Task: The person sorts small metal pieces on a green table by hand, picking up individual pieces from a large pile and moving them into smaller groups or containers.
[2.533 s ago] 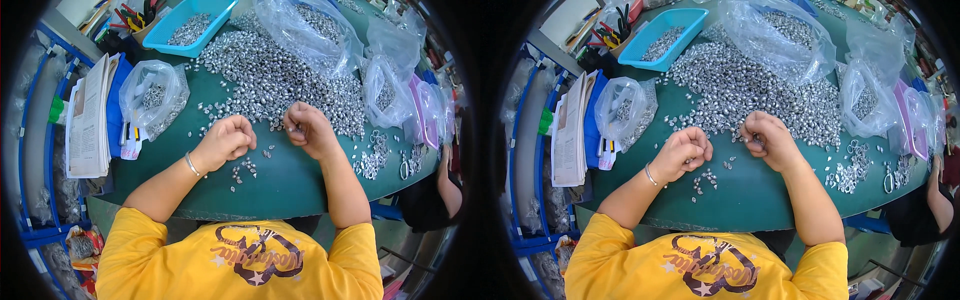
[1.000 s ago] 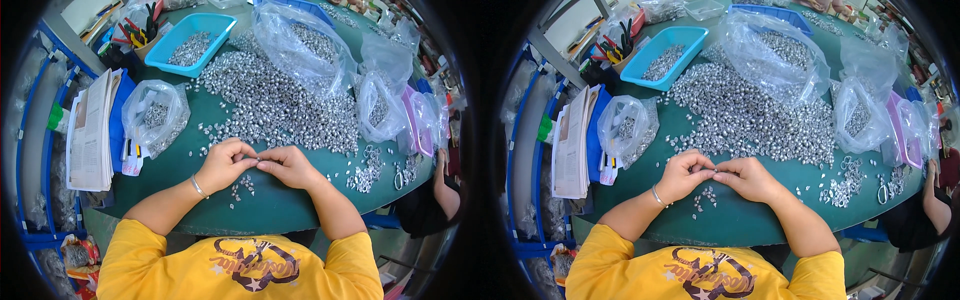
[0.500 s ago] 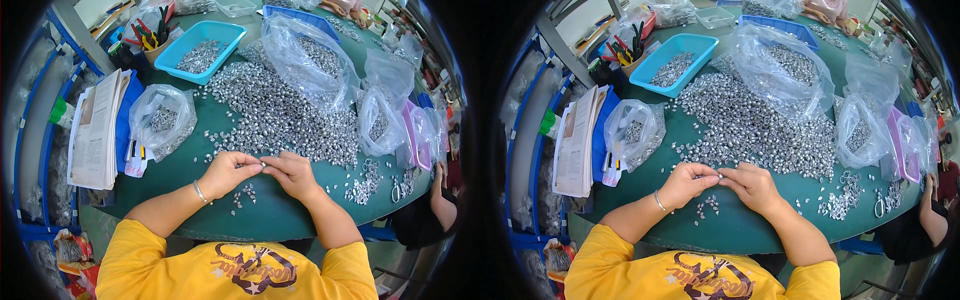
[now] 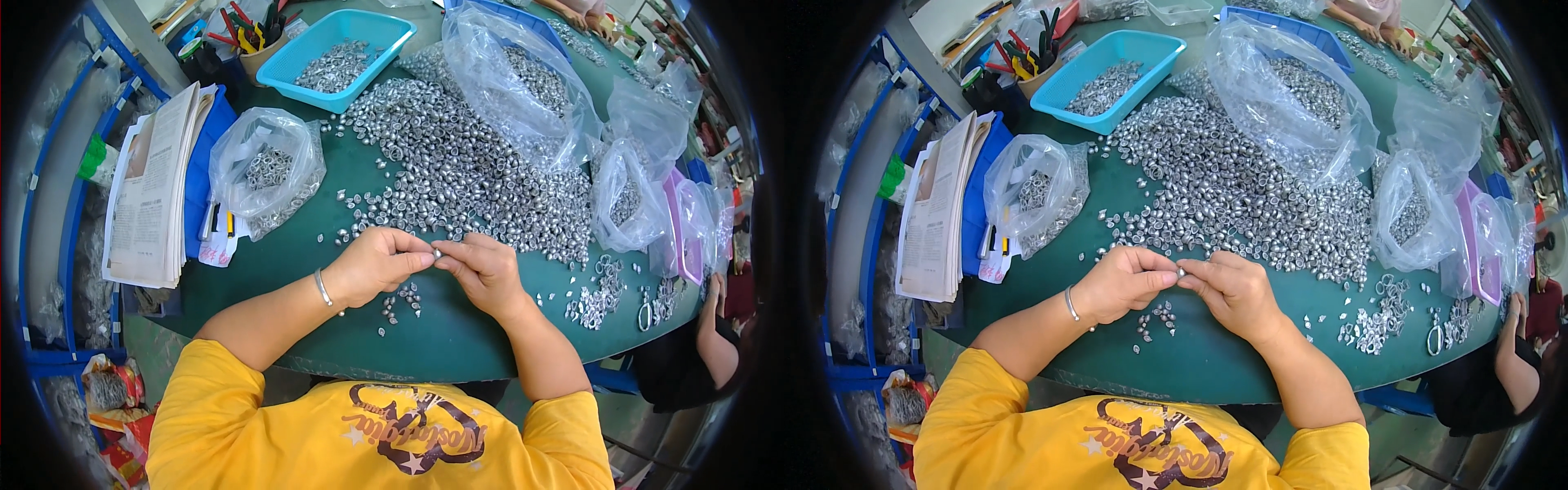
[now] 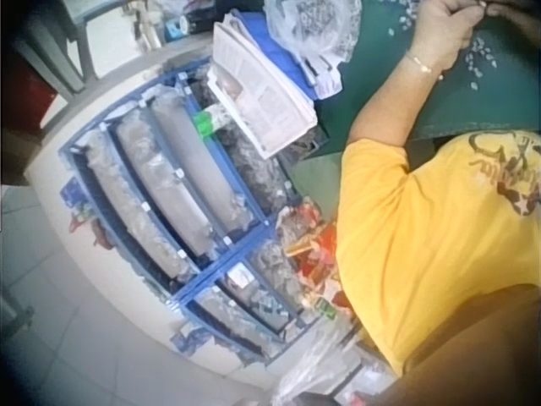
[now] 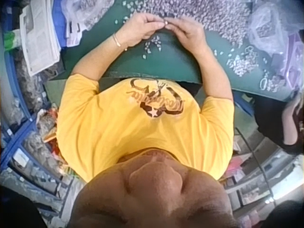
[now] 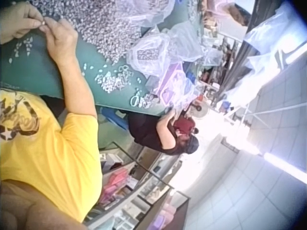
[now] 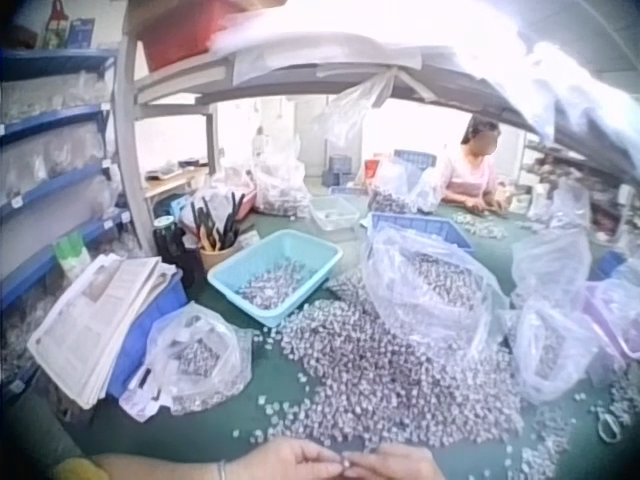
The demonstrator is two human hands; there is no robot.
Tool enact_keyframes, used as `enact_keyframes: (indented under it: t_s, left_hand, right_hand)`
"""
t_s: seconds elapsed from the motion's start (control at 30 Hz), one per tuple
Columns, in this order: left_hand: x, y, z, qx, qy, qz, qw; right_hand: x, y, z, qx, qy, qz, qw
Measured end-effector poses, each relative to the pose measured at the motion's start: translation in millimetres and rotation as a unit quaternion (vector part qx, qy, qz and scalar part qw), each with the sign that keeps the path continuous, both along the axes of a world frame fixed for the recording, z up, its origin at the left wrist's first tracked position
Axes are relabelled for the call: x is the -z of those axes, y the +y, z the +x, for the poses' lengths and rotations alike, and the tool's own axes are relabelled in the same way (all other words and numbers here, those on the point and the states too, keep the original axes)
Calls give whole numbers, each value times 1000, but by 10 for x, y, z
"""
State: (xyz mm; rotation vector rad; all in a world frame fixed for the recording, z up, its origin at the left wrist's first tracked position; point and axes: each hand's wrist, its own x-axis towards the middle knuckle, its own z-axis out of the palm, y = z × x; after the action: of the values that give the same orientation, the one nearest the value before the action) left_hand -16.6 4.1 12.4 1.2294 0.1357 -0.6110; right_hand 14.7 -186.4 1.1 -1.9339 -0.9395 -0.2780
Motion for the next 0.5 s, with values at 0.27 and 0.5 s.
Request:
enact_keyframes:
  t_s: [0.27, 0.5]
  left_hand:
    - [61, 0, 7, -2, 26, 4, 1000]
    - [-1, -35, 8, -5, 31, 45, 998]
  right_hand:
    - [-65, 28, -35, 3, -14, -27, 1000]
    - [-69, 8, -34, -20, -28, -64, 997]
